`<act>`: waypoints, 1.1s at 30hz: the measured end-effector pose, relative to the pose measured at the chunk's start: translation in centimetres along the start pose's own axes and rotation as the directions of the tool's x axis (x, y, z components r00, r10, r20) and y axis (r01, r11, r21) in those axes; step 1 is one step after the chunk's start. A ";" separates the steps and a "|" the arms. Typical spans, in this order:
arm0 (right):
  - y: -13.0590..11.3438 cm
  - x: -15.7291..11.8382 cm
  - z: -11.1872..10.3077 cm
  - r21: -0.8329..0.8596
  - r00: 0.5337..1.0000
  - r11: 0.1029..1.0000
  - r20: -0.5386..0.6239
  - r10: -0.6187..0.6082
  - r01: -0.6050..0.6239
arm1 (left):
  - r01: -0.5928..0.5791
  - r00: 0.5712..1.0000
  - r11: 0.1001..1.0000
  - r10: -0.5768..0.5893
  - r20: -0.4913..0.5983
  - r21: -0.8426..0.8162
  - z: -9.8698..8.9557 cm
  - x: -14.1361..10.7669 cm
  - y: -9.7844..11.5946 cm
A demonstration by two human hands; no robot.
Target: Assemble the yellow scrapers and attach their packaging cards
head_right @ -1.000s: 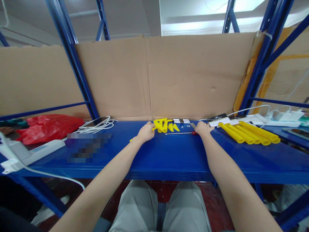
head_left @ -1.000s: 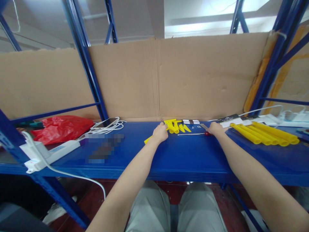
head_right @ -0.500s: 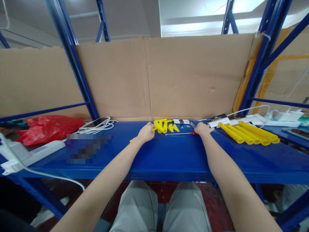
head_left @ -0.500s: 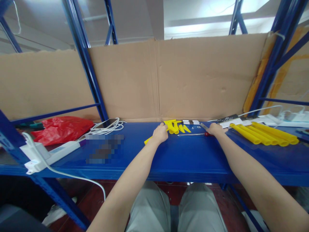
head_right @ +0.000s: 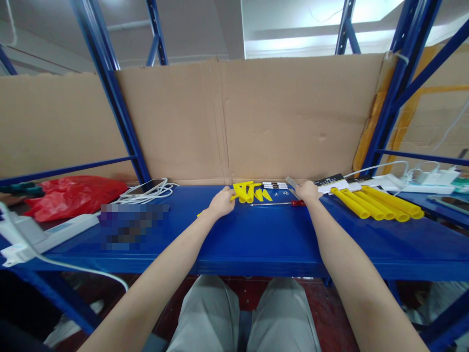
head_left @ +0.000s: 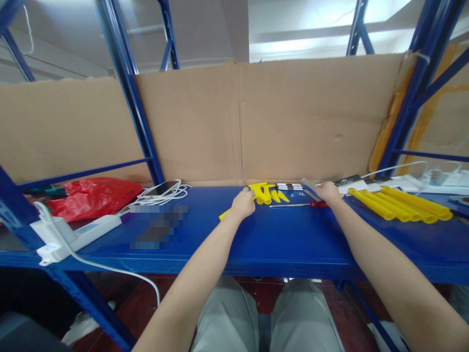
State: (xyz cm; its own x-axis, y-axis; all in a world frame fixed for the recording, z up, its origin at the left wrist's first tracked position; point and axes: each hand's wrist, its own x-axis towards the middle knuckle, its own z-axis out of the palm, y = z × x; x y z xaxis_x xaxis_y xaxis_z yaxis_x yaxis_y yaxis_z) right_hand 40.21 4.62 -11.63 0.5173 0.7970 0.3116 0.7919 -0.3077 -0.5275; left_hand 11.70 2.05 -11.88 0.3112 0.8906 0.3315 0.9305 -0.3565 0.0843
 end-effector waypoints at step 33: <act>-6.7 -7.3 1.2 0.671 0.727 0.738 0.472 -0.499 0.071 | -0.221 0.971 0.975 0.217 -0.098 -0.024 0.6 0.2 0.2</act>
State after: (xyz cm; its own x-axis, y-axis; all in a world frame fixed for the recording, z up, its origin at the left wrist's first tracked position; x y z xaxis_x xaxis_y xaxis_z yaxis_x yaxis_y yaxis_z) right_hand 30.71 1.48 -11.34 -0.1724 0.9781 0.1168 0.4033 0.1782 -0.8975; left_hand 12.08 2.35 -12.35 0.4856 0.7600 0.4320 0.8340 -0.5509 0.0316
